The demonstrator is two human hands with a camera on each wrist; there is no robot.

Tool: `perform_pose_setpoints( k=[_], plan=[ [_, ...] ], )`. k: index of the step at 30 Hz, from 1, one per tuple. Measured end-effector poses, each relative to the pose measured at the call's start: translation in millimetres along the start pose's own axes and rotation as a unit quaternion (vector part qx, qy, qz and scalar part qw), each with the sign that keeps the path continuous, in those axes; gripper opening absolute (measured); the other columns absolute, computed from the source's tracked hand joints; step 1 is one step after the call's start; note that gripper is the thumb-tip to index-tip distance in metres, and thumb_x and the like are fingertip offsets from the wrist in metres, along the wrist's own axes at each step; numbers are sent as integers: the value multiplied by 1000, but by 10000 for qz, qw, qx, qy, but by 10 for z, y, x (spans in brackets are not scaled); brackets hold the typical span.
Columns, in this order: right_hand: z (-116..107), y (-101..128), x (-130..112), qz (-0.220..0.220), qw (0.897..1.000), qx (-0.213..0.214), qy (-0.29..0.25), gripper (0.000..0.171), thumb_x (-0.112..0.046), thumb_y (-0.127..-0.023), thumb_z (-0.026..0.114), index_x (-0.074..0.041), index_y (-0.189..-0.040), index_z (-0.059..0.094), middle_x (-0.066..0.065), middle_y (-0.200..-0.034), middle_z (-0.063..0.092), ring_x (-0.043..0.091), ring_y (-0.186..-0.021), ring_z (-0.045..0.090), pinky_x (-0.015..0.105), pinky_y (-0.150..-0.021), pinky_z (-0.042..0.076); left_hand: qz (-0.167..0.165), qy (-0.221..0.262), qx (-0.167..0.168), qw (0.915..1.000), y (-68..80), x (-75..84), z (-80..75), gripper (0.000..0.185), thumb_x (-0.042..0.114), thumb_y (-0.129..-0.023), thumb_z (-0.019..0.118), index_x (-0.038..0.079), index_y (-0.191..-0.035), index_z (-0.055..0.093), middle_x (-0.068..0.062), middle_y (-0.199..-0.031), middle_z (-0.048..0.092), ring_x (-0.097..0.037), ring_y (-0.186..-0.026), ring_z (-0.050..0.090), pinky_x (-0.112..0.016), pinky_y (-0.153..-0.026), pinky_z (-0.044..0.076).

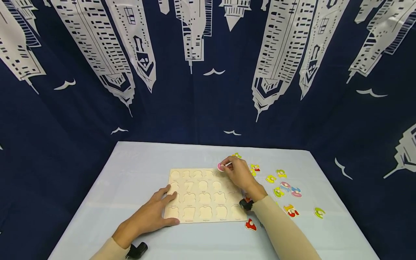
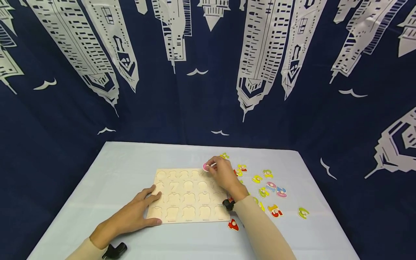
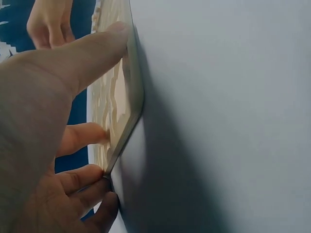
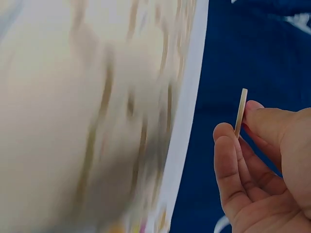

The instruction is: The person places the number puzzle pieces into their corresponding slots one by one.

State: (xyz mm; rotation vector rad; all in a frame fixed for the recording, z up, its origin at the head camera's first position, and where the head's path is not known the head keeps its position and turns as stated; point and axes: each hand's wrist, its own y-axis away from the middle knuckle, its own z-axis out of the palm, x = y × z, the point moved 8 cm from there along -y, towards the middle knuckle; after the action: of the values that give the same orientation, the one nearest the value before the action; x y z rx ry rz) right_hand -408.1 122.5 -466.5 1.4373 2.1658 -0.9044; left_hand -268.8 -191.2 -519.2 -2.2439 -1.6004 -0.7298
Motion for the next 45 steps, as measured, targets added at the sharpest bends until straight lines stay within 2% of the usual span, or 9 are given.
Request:
perform_pose_setpoints(
  k=[7,12,18,22,27,38,42,45],
  plan=[
    [663,-125,-456,-205,9971,-618,-388,6,-15,-109,84,-10,-111,84,9,-116,82,17,-98,84,30,-87,71,73,-61,-85,9999,-2,28,-26,104,59,-90,98,7,-171,59,-25,-189,36,-51,-170,44,-72,-130,50],
    [1039,-260,-756,-473,9923,-1055,-444,7,-16,-111,81,-11,-113,85,8,-117,81,16,-101,83,26,-89,69,101,-219,-64,9997,9,17,-34,103,60,-91,98,7,-170,59,-26,-187,39,-52,-168,46,-73,-127,53],
    [1336,-420,-867,-349,9922,-1140,-352,6,-17,-110,83,-12,-109,87,4,-107,77,7,-88,69,21,-80,61,301,-295,-48,9991,-19,57,-8,102,63,-92,96,9,-170,59,-26,-187,40,-50,-166,49,-72,-123,56],
    [1506,-459,-899,-176,9911,-1257,-392,8,-18,-109,85,-11,-107,88,3,-105,74,6,-88,63,20,-78,58,324,-383,-55,9987,-13,41,-8,101,62,-92,96,8,-170,60,-26,-186,40,-49,-166,50,-71,-120,58],
    [1593,-487,-955,-103,9925,-1174,-338,9,-20,-106,89,-12,-102,88,3,-105,73,7,-91,63,21,-82,60,397,-434,-78,9982,-7,24,-28,102,64,-94,94,8,-170,59,-27,-187,39,-51,-166,49,-73,-118,59],
    [1605,-479,-1019,-125,9918,-1265,-160,9,-19,-105,90,-11,-100,88,4,-103,72,6,-88,59,20,-78,56,541,-564,-57,9969,12,81,-37,102,67,-95,90,6,-170,58,-28,-185,40,-50,-164,52,-71,-116,61],
    [1586,-465,-1008,-188,9905,-1361,13,10,-22,-107,88,-12,-105,89,3,-107,73,7,-92,62,23,-85,59,543,-612,-68,9966,11,70,-30,102,67,-96,90,6,-171,57,-28,-186,39,-51,-164,51,-70,-122,58],
    [1549,-445,-996,-240,9887,-1470,155,13,-23,-107,88,-13,-115,89,3,-113,74,10,-97,64,27,-92,62,512,-591,-79,9969,7,51,-31,102,66,-96,90,6,-171,57,-29,-186,38,-51,-166,49,-70,-126,54]
  ],
)
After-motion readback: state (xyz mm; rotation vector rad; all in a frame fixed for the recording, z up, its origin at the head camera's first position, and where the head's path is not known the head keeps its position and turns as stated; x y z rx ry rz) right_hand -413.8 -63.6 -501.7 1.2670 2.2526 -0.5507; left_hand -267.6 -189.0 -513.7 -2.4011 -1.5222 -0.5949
